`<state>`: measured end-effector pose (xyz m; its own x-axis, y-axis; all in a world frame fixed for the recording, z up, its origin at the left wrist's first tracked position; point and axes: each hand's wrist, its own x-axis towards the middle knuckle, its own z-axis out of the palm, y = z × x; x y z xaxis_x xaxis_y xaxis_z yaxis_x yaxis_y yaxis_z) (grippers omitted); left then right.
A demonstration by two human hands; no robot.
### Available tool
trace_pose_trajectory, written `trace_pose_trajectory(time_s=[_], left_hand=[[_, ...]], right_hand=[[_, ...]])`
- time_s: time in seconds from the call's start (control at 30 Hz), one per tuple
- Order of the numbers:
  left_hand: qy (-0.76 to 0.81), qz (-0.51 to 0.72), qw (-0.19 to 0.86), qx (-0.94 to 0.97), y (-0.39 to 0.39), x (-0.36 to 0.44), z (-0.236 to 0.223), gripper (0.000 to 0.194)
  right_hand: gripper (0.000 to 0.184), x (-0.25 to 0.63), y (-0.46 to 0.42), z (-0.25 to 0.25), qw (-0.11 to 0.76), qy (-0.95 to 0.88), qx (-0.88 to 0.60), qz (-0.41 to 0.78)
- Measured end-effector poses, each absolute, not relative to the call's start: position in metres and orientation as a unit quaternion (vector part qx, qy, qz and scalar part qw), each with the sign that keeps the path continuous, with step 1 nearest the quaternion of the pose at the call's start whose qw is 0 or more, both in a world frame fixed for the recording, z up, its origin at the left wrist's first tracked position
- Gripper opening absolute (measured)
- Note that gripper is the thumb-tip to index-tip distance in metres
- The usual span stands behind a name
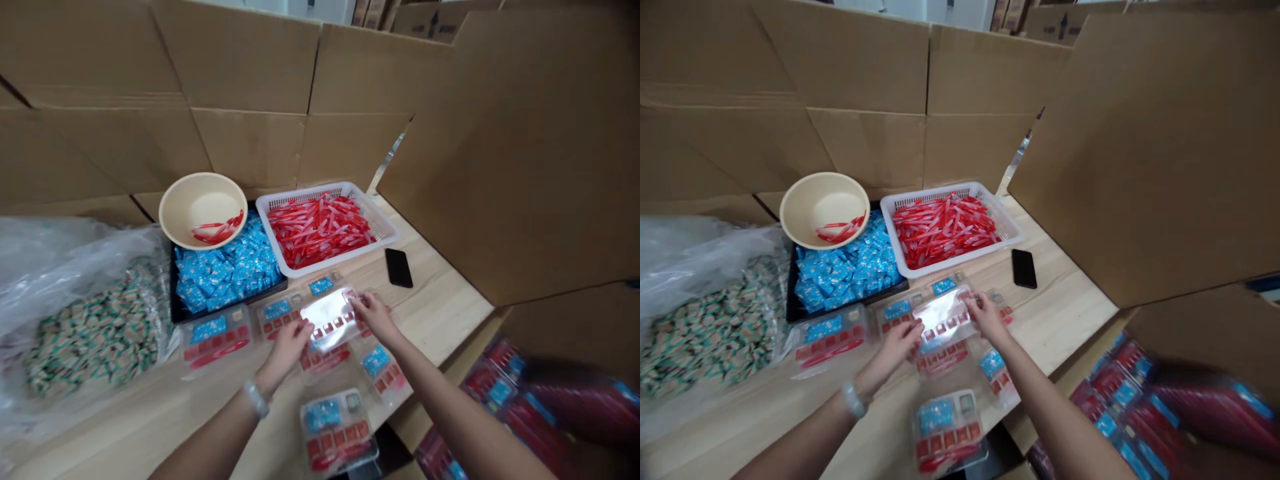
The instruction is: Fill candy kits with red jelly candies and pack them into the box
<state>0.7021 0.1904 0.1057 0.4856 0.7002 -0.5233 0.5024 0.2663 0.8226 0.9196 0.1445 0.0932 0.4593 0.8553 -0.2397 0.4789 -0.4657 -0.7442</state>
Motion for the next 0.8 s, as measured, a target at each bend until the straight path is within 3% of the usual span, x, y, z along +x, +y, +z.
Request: trace_pose_trajectory(time_s=[0.1,0.2,0.3,0.5,0.63,0.8], left_hand=[[0.542,0.061,0.5,0.673,0.225,0.76,0.089,0.029],[0.546,0.049,0.399,0.735,0.24,0.787,0.073,0.044],[0.409,0.006,0.286,0.866,0.234,0.796,0.053,0.049],[0.337,-0.068,0.264,0.901,0.227,0.802,0.027,0.056],[0.347,0.027,0.343,0.872,0.21,0.795,0.045,0.047],[0.361,-0.026,0.701,0.614,0.124,0.791,0.053,0.027]], right_hand=[[0.028,0.963,0.193,0.06,0.216,-0.407,-0.852,0.249],[0.022,0.984,0.221,0.033,0.184,-0.413,-0.864,0.221],[0.023,0.984,0.229,0.014,0.156,-0.424,-0.872,0.191],[0.031,1.0,0.225,0.018,0.134,-0.434,-0.876,0.165],[0.039,1.065,0.164,0.041,0.212,-0.356,-0.902,0.121],[0.032,1.091,0.032,0.038,0.228,-0.257,-0.913,0.222]])
